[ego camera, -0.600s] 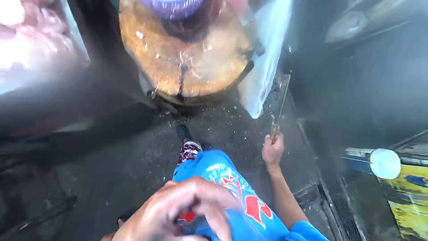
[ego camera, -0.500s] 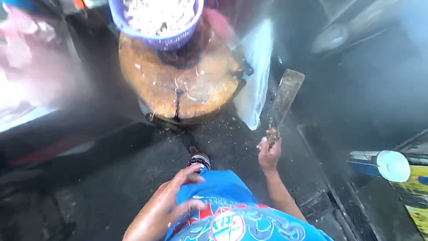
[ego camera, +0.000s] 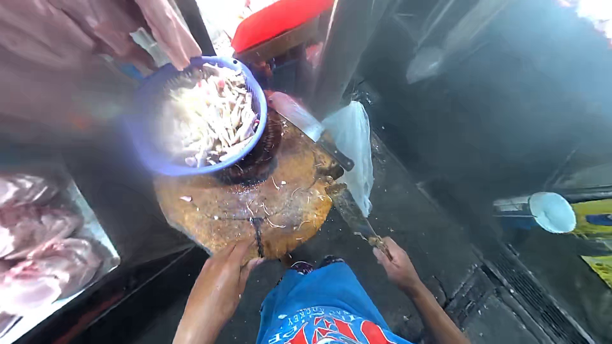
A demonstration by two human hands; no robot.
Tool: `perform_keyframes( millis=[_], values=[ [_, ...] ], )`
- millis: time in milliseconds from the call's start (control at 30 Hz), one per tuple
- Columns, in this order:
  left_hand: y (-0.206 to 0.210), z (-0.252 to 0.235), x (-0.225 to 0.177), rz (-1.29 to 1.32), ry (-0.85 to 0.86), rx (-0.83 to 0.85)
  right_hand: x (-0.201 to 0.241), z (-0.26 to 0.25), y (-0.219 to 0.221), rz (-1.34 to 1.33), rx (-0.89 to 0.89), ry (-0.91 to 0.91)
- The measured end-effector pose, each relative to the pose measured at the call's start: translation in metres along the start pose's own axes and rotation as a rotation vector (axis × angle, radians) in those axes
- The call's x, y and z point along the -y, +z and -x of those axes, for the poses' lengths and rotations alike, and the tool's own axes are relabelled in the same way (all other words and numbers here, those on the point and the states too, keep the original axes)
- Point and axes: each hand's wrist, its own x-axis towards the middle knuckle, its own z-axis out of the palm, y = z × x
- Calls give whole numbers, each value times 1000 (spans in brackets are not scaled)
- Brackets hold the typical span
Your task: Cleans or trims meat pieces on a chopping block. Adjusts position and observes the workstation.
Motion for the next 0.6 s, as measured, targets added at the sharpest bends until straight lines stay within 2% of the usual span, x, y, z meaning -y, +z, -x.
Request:
perform_keyframes(
  millis=[67,133,233,367,500,600],
  values=[
    [-18,-40,-10,-20,174,-93,25,-5,-18,-50,31,60],
    [-26,-71,-32,-6,323,-112,54,-9,-44,-91,179,163],
    [-8,-106,-89,106,541,48,83,-16,-91,-78,438,302],
    [57,-140,-172,238,744,269,93,-49,-136,-25,655,359],
    [112,-155,-226,284,757,230,87,-94,-162,59,780,365],
    [142,-183,-238,297,566,60,68,-142,-177,15,873,297]
  ],
)
